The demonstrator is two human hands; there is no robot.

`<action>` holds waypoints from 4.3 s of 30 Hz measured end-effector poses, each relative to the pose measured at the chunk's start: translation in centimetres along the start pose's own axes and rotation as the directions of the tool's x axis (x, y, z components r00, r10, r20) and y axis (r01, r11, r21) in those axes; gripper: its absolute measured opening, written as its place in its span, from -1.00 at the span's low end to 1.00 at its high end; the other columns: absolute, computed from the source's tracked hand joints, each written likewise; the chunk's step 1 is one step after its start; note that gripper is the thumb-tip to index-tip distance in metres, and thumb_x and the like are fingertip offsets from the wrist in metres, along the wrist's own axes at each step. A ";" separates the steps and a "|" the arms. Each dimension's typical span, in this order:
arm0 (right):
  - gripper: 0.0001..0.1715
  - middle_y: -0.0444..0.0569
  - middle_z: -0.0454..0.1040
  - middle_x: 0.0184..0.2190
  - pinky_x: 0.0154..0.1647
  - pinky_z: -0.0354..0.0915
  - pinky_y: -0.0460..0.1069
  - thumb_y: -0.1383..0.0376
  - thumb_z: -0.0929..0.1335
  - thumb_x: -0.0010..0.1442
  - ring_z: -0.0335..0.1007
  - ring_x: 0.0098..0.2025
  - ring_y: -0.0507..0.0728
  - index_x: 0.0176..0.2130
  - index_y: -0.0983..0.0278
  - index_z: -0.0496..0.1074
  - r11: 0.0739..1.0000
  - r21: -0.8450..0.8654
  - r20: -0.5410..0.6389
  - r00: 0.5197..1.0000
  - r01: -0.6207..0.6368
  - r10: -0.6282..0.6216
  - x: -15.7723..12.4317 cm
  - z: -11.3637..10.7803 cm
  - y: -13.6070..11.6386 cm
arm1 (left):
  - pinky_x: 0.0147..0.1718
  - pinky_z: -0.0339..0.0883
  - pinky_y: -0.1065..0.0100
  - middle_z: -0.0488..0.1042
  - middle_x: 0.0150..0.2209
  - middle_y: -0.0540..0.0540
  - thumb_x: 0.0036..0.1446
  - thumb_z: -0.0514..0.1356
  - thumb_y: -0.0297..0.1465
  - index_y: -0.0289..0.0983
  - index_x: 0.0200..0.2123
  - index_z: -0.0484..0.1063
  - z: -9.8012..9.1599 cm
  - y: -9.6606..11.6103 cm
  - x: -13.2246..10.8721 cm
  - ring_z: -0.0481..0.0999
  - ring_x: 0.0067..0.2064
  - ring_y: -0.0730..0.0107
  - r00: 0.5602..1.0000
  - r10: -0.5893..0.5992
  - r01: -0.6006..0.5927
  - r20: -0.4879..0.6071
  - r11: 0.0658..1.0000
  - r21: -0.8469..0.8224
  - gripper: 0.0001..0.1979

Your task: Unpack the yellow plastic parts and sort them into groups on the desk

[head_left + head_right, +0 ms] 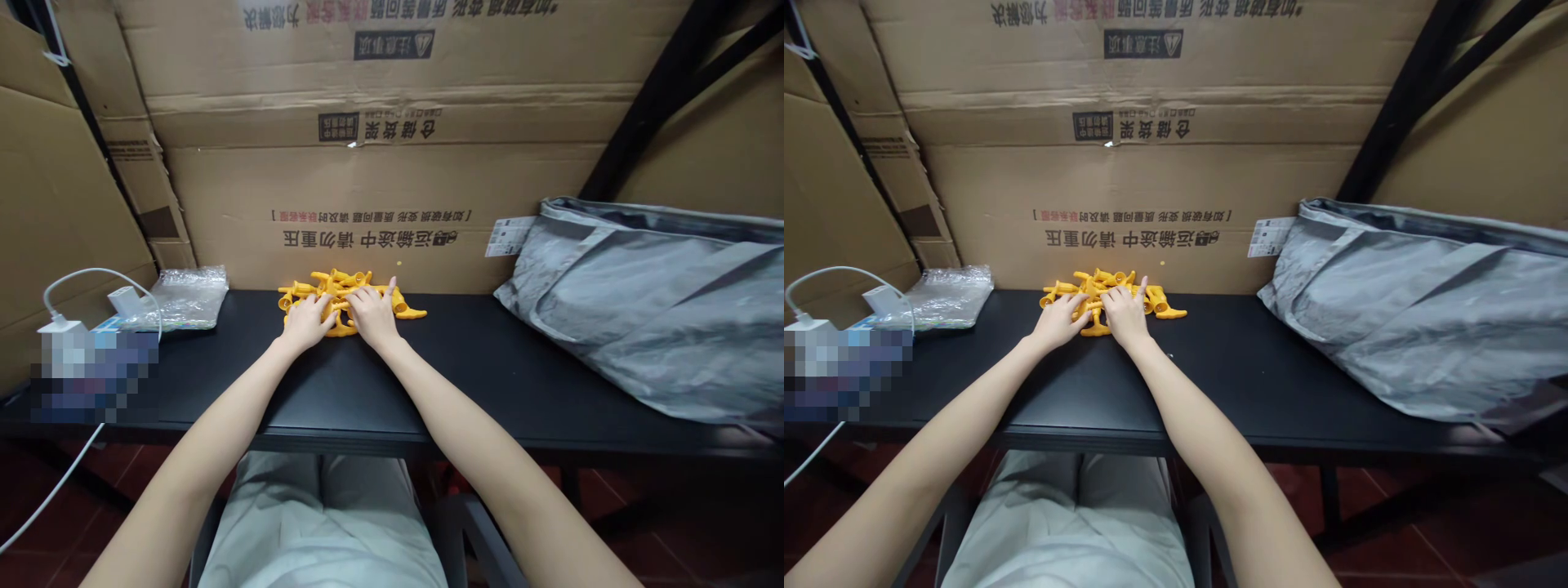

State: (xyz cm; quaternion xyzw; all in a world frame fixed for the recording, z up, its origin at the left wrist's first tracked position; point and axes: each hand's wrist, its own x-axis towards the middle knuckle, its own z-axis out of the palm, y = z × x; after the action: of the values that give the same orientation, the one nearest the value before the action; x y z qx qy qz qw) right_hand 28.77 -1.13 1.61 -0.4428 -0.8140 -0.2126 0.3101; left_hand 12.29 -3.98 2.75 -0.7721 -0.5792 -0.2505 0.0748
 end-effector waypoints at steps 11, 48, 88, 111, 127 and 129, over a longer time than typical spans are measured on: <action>-0.61 0.18 0.50 -0.02 0.26 -0.36 0.52 0.42 0.22 0.27 0.36 0.05 0.29 0.07 0.31 0.37 0.999 0.041 0.108 0.994 0.015 -0.019 0.0 0.6 -0.2 | -0.16 0.37 0.31 0.45 0.08 -0.16 0.28 0.02 -0.31 -0.15 0.15 0.28 -0.6 -1.0 0.3 0.52 -0.01 0.20 0.992 -0.112 0.108 0.066 0.992 0.059 -0.62; -0.73 0.09 0.52 -0.18 0.26 -0.20 0.47 0.48 0.26 0.19 0.41 -0.06 0.24 -0.12 0.29 0.41 0.999 0.001 0.114 0.992 0.053 -0.053 0.3 0.0 0.7 | -0.19 0.38 0.32 0.48 0.00 -0.21 0.22 0.07 -0.41 -0.25 0.08 0.29 -0.4 -1.8 0.3 0.53 -0.05 0.20 0.998 0.048 -0.051 -0.051 0.997 -0.064 -0.65; -0.79 0.13 0.51 -0.13 0.16 0.12 0.23 0.31 0.24 0.23 0.39 -0.05 0.27 -0.13 0.28 0.37 0.963 0.228 -0.020 0.988 -0.145 0.154 -0.4 1.2 1.3 | -0.11 0.33 0.09 0.46 -0.01 -0.50 0.15 0.10 -0.23 -0.42 -0.01 0.36 -1.0 -11.9 0.2 0.49 0.01 -0.12 0.592 -0.803 0.799 -0.063 0.596 -0.081 -0.56; -0.80 0.13 0.51 -0.15 0.05 0.22 0.24 0.30 0.31 0.16 0.38 -0.07 0.32 -0.17 0.26 0.39 0.923 0.344 0.008 0.983 -0.173 0.181 -0.4 1.2 1.4 | 0.08 0.13 0.00 0.33 0.14 -0.41 0.20 0.01 -0.27 -0.40 0.10 0.32 0.0 -11.1 0.7 0.31 0.16 -0.09 0.678 -0.734 0.726 -0.042 0.660 0.194 -0.53; -0.78 0.13 0.52 -0.13 0.06 0.23 0.26 0.31 0.32 0.14 0.40 -0.05 0.33 -0.15 0.25 0.39 0.916 0.364 -0.003 0.983 -0.171 0.184 -0.4 1.5 1.5 | 0.09 0.14 -0.07 0.25 0.19 -0.31 0.13 0.00 -0.47 -0.26 0.12 0.33 0.5 -12.4 0.4 0.19 0.21 -0.06 0.687 -0.725 0.715 -0.046 0.662 0.226 -0.54; -0.77 0.13 0.52 -0.13 0.09 0.20 0.28 0.32 0.32 0.14 0.41 -0.05 0.33 -0.15 0.26 0.39 0.917 0.362 -0.005 0.984 -0.166 0.180 -0.4 1.6 1.6 | 0.09 0.15 -0.05 0.27 0.17 -0.31 0.13 -0.01 -0.50 -0.26 0.11 0.35 0.5 -12.6 0.3 0.20 0.20 -0.03 0.709 -0.703 0.693 -0.052 0.682 0.233 -0.53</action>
State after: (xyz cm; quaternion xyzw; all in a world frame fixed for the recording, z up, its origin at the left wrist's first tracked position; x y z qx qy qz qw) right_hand 29.77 0.44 0.25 -0.4444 -0.7908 -0.0399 0.4190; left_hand 0.77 0.51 0.27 -0.4838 -0.8562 -0.1735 0.0527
